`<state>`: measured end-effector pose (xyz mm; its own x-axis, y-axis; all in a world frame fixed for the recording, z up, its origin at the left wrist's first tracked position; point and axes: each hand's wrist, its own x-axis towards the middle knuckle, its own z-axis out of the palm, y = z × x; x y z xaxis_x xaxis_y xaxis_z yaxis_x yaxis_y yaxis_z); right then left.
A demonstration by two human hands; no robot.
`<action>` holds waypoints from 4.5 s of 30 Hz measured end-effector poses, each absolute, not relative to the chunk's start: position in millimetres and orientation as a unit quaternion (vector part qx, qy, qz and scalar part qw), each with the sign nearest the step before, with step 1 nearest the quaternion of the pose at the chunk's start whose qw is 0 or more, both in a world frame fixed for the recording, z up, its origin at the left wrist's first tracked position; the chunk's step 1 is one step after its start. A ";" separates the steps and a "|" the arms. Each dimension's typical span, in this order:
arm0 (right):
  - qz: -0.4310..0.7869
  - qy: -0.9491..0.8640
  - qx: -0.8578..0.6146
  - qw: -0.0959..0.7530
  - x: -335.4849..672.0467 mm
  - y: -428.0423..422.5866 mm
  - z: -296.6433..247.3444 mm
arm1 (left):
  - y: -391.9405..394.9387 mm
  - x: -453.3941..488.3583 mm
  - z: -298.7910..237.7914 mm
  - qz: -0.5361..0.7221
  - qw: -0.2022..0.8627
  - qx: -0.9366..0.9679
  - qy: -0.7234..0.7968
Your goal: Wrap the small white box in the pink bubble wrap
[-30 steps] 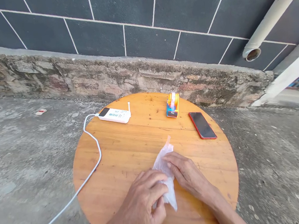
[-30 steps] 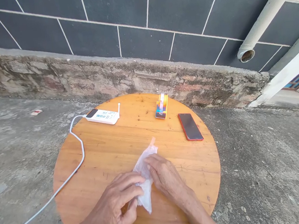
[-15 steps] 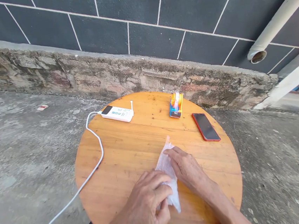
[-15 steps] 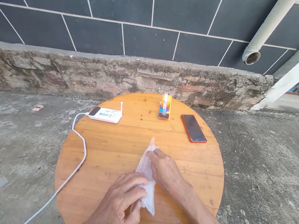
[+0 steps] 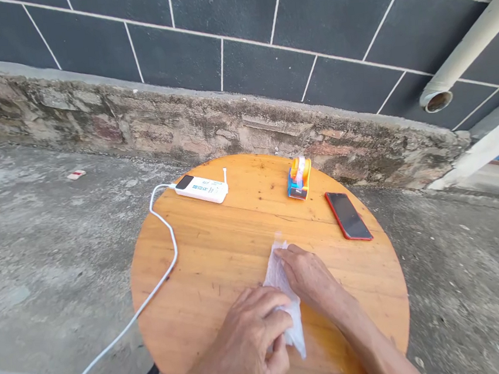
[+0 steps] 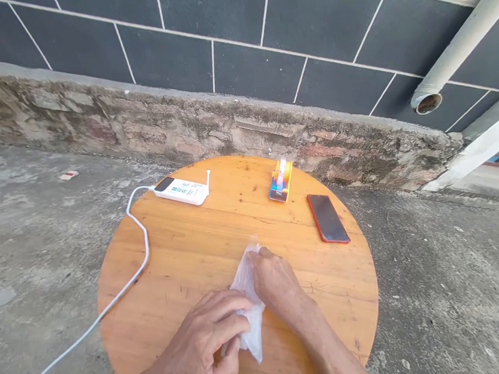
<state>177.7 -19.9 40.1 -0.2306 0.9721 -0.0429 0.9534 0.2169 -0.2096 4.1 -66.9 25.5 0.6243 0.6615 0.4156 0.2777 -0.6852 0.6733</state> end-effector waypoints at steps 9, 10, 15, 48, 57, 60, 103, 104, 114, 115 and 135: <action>0.129 -0.775 -0.607 0.115 185.9 -25.1 35.5 | -69.2 4.1 26.3 0.337 0.278 0.853 0.286; 0.138 -0.775 -0.602 0.134 188.7 -27.4 33.6 | -69.4 4.3 26.0 0.338 0.275 0.853 0.286; 0.153 -0.771 -0.596 0.162 196.2 -32.8 27.2 | -69.6 5.0 26.3 0.339 0.274 0.853 0.288; 0.094 -0.815 -0.524 0.230 186.4 -128.0 20.8 | -67.8 1.9 22.6 0.307 0.324 0.848 0.285; 0.037 -0.814 -0.524 0.248 176.6 -123.7 15.7 | -70.5 2.0 24.4 0.313 0.343 0.836 0.292; 0.020 -0.819 -0.520 0.242 175.3 -123.1 16.5 | -71.4 1.9 25.2 0.320 0.349 0.831 0.292; -0.135 -0.846 -0.488 0.169 169.6 -122.8 15.4 | -16.6 24.2 39.8 0.156 0.282 0.778 0.539; -0.134 -0.845 -0.489 0.170 169.5 -122.8 15.4 | -16.5 25.0 40.1 0.153 0.282 0.780 0.538; -0.114 -0.836 -0.500 0.195 169.1 -120.8 13.3 | -12.3 15.9 40.6 0.130 0.284 0.797 0.518; -0.113 -0.836 -0.499 0.198 168.8 -120.4 13.8 | -12.4 15.2 42.1 0.132 0.283 0.799 0.514; 0.068 -0.826 -0.530 0.180 174.2 -96.4 42.6 | -6.4 -9.3 36.1 0.151 0.331 0.868 0.338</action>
<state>174.2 -96.4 42.6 -0.3740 0.8999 0.2244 0.8509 0.4292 -0.3029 -9.3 -6.4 36.1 0.7257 0.6870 0.0388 0.4865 -0.5521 0.6771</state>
